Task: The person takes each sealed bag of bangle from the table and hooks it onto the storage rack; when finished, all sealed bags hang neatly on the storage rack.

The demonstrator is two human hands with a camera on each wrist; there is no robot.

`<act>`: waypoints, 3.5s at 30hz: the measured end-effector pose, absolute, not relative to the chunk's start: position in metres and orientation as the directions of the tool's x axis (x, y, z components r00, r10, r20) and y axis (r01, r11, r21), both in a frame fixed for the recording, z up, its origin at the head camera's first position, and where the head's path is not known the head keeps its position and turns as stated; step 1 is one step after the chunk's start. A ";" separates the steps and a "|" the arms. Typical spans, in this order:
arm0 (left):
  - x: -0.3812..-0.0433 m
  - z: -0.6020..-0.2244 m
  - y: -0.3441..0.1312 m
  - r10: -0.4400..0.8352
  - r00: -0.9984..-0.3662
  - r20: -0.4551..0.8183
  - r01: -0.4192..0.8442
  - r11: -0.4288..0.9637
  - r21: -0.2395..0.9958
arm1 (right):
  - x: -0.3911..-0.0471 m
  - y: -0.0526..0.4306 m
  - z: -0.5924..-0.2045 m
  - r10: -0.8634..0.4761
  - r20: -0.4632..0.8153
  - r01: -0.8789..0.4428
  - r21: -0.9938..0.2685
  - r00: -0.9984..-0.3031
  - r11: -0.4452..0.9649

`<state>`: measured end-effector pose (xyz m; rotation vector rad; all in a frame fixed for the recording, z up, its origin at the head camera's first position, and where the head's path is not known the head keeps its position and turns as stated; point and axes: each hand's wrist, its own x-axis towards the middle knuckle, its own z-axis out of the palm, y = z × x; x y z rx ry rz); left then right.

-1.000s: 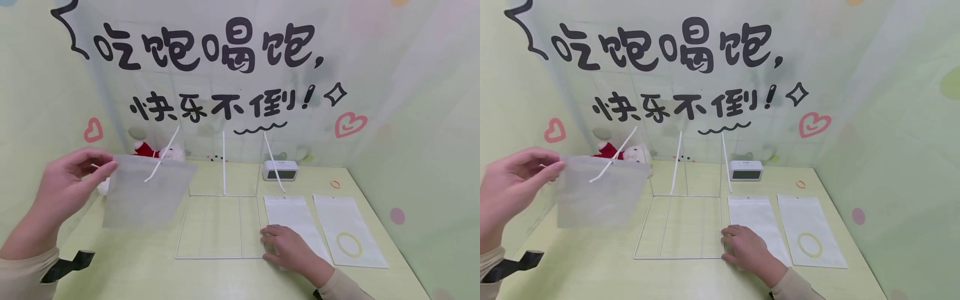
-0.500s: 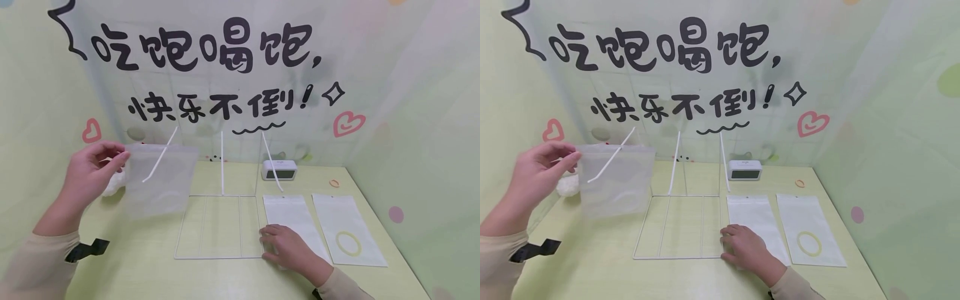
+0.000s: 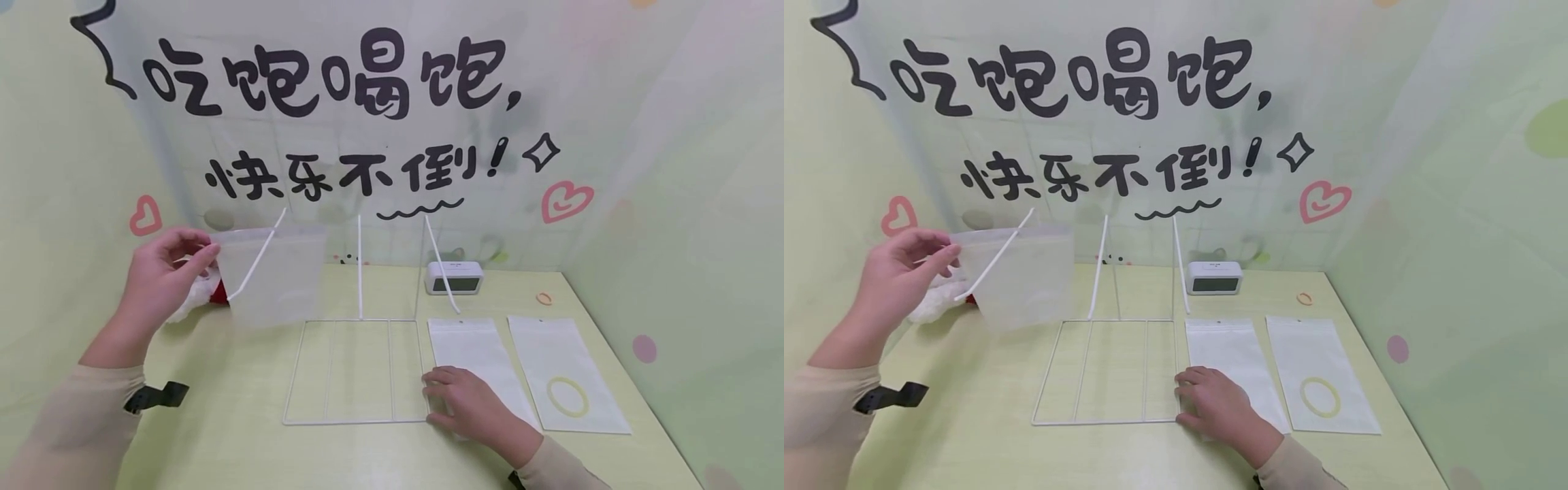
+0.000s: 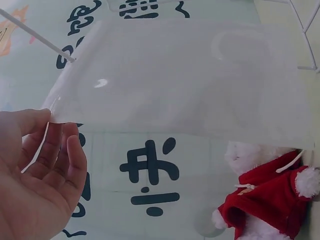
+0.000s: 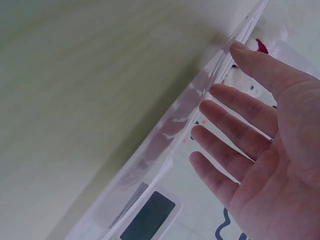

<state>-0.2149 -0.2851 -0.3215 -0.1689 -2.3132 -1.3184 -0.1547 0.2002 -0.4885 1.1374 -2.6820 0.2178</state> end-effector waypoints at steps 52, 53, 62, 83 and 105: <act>-0.141 -0.492 -0.231 0.481 -0.865 0.140 0.500 0.816 0.289 | -0.153 0.203 -0.481 -0.688 0.227 -0.718 -0.091 -0.689 0.690; -0.141 -0.493 -0.230 0.487 -0.861 0.147 0.509 0.814 0.280 | -0.154 0.203 -0.481 -0.688 0.225 -0.717 -0.090 -0.690 0.691; -0.141 -0.497 -0.230 0.508 -0.841 0.186 0.540 0.808 0.235 | -0.156 0.205 -0.482 -0.697 0.219 -0.728 -0.122 -0.683 0.675; -0.139 -0.495 -0.231 0.487 -0.859 0.161 0.512 0.827 0.231 | -0.224 0.267 -0.466 -0.576 0.152 -0.583 -0.404 -0.803 0.705; -0.140 -0.494 -0.229 0.481 -0.867 0.131 0.499 0.834 0.237 | -0.303 0.332 -0.476 -0.480 0.080 -0.472 -0.382 -0.873 0.794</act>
